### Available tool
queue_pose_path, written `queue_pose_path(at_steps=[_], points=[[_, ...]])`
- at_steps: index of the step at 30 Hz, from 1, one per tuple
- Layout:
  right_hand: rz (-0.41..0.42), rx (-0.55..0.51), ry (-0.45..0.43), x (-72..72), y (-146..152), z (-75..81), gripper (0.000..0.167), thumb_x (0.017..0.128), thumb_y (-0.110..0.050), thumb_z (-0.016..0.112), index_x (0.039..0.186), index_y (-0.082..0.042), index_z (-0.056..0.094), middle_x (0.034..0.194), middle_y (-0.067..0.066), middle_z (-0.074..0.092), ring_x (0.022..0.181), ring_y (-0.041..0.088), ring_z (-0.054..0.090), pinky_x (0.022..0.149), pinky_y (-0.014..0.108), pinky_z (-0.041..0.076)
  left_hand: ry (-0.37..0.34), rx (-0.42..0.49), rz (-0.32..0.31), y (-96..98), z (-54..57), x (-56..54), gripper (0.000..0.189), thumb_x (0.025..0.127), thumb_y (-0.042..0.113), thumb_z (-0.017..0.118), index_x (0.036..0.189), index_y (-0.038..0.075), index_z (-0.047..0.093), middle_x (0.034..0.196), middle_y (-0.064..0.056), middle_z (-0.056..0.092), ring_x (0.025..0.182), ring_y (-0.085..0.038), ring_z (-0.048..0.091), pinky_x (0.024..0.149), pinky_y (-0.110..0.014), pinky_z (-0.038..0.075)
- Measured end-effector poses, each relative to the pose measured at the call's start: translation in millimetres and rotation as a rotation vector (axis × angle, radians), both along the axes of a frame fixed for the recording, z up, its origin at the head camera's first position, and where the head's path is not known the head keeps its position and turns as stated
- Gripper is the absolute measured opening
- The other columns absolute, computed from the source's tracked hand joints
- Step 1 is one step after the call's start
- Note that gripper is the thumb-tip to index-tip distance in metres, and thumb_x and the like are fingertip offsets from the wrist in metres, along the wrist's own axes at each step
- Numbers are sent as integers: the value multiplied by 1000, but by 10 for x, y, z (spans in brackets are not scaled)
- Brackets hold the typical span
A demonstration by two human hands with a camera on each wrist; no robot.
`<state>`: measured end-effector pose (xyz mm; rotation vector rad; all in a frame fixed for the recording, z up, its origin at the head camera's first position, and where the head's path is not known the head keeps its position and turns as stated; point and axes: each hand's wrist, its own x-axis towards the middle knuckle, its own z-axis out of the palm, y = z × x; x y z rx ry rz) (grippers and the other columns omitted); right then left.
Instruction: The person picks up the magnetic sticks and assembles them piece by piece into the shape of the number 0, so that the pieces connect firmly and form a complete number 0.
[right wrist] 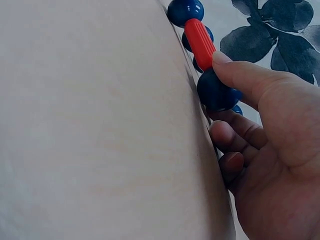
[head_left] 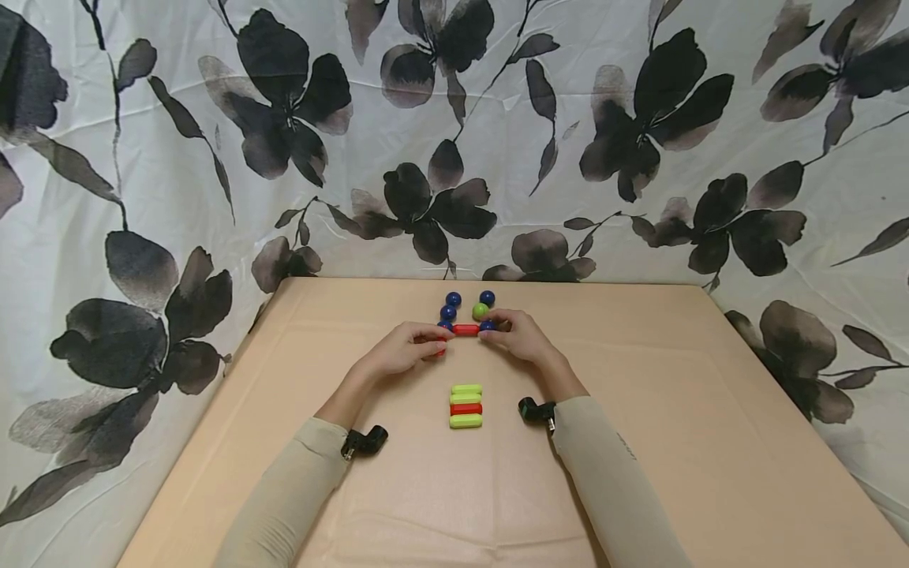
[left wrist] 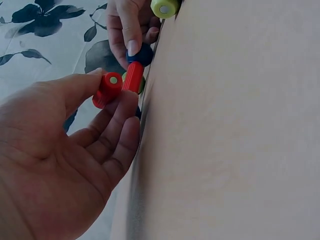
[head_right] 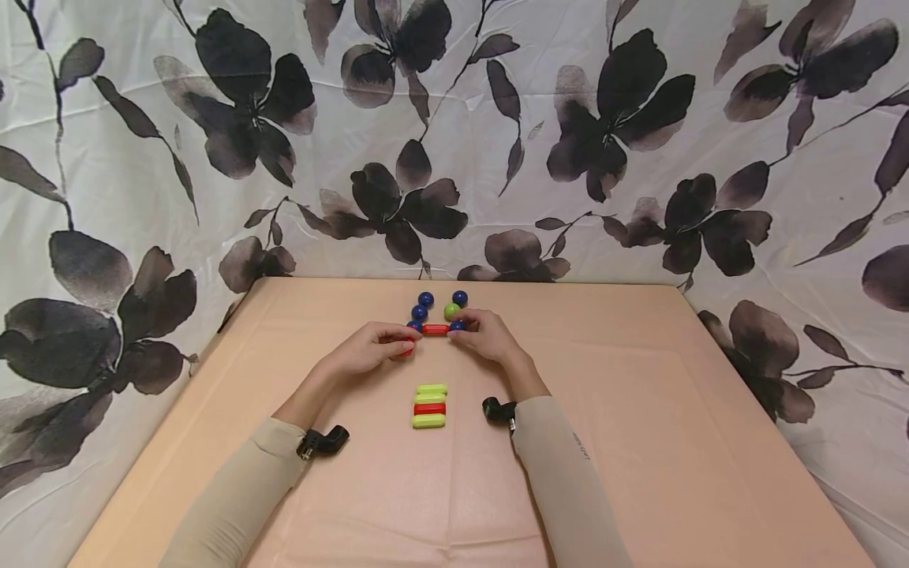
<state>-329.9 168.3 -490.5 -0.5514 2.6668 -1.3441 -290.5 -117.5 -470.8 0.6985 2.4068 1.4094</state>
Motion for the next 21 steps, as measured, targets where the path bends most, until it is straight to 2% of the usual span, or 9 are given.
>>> queue_pose_path(at_steps=[6,13,21], points=[[-3,0,11,-7,11,-3,35,96,-29,77,128,-15,73,116,6,69,99,26,57,88,36,47,-1,-15,-15,47,-2,-3,28,106,22,63,129,10,71,102,-10,74,86,-26,65,67,-28,49],[3,-9,5,-17,21,-22,34,96,-30,78,127,-16,73,118,5,69,100,26,58,89,36,47,-13,-65,16,125,-29,-19,24,106,22,63,125,13,73,92,-8,70,75,-22,59,66,-28,49],[6,-25,8,-21,22,-17,35,95,-31,78,127,-18,74,117,5,69,101,26,57,89,36,47,-15,-96,46,152,-34,-27,24,105,21,63,126,14,73,94,-7,69,78,-21,61,69,-29,51]])
